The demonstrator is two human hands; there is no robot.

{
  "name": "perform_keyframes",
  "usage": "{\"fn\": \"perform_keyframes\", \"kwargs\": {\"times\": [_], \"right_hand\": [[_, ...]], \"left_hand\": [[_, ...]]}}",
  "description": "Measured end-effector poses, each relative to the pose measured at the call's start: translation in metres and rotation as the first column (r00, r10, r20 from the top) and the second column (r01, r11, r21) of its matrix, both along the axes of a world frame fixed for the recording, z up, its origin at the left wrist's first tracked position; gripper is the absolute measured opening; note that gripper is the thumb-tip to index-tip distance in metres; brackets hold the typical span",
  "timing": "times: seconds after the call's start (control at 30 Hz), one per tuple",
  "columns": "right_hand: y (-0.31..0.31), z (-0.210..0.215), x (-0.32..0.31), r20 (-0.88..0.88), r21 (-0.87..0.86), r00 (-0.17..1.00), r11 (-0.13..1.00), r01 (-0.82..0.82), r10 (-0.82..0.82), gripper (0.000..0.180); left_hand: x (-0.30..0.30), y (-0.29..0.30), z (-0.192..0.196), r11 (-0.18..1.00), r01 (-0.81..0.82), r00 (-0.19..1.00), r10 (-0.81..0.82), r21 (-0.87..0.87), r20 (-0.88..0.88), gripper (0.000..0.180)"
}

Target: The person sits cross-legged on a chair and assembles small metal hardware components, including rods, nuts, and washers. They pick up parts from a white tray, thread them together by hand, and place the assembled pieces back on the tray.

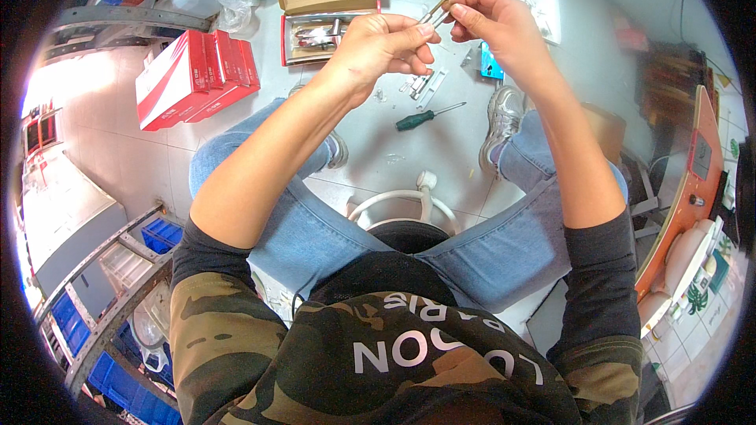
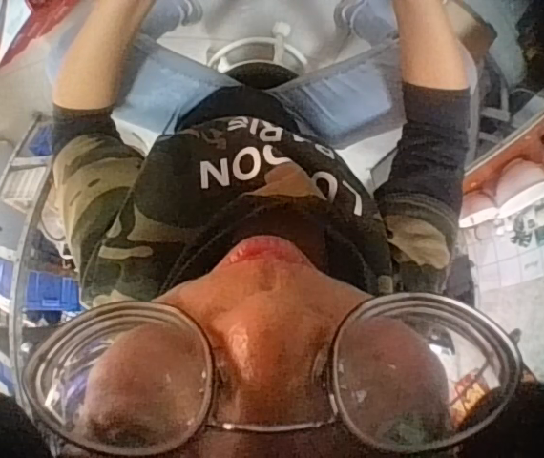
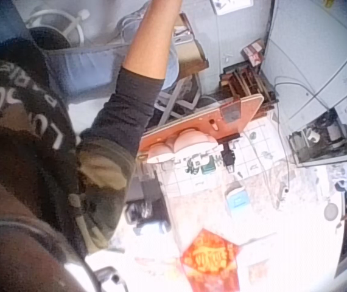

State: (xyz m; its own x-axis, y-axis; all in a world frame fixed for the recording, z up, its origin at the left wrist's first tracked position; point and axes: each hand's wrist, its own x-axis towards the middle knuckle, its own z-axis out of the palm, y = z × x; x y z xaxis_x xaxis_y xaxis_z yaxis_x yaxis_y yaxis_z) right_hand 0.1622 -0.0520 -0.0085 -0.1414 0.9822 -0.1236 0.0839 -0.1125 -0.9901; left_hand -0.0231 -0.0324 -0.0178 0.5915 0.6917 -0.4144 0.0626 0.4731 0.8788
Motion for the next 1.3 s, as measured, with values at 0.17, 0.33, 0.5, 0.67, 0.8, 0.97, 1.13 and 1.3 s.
{"fn": "perform_keyframes", "kwargs": {"times": [0.17, 0.33, 0.5, 0.67, 0.8, 0.97, 1.13, 1.3], "right_hand": [[-0.001, 0.005, 0.000, -0.007, -0.017, 1.000, 1.000, 0.007, -0.007, 0.024], [0.000, 0.012, 0.003, 0.091, -0.127, 0.996, 0.992, 0.004, 0.008, 0.028], [0.000, 0.010, 0.002, 0.076, -0.064, 0.997, 0.998, 0.000, 0.005, 0.027], [-0.001, 0.011, 0.004, 0.074, -0.109, 0.997, 0.994, 0.023, -0.015, 0.027], [0.000, 0.012, 0.004, 0.064, -0.100, 0.998, 0.995, -0.007, 0.014, 0.028], [-0.001, 0.009, 0.001, -0.003, -0.069, 1.000, 0.997, 0.019, -0.020, 0.026], [0.000, 0.006, 0.002, 0.079, -0.081, 0.997, 0.997, 0.003, 0.003, 0.025], [0.001, 0.005, 0.000, 0.112, -0.070, 0.994, 0.998, 0.007, 0.001, 0.026]], "left_hand": [[0.000, -0.001, 0.000, 1.000, 0.006, 1.000, -0.006, -0.006, -0.005, 0.031], [0.000, -0.001, 0.000, 1.000, 0.026, 1.000, -0.025, 0.009, -0.005, 0.031], [0.000, -0.003, -0.002, 0.999, 0.033, 0.999, -0.032, 0.018, -0.038, 0.030], [0.001, -0.002, -0.001, 1.000, 0.029, 1.000, -0.029, -0.011, -0.004, 0.031], [0.002, -0.005, -0.002, 1.000, 0.015, 1.000, -0.015, -0.025, -0.011, 0.032], [0.003, -0.006, -0.003, 0.999, 0.045, 0.999, -0.045, -0.006, -0.007, 0.030], [0.003, -0.008, -0.004, 0.997, 0.071, 0.997, -0.071, 0.010, -0.008, 0.030], [0.003, -0.009, -0.003, 0.995, 0.083, 0.996, -0.081, 0.060, -0.034, 0.031]]}}
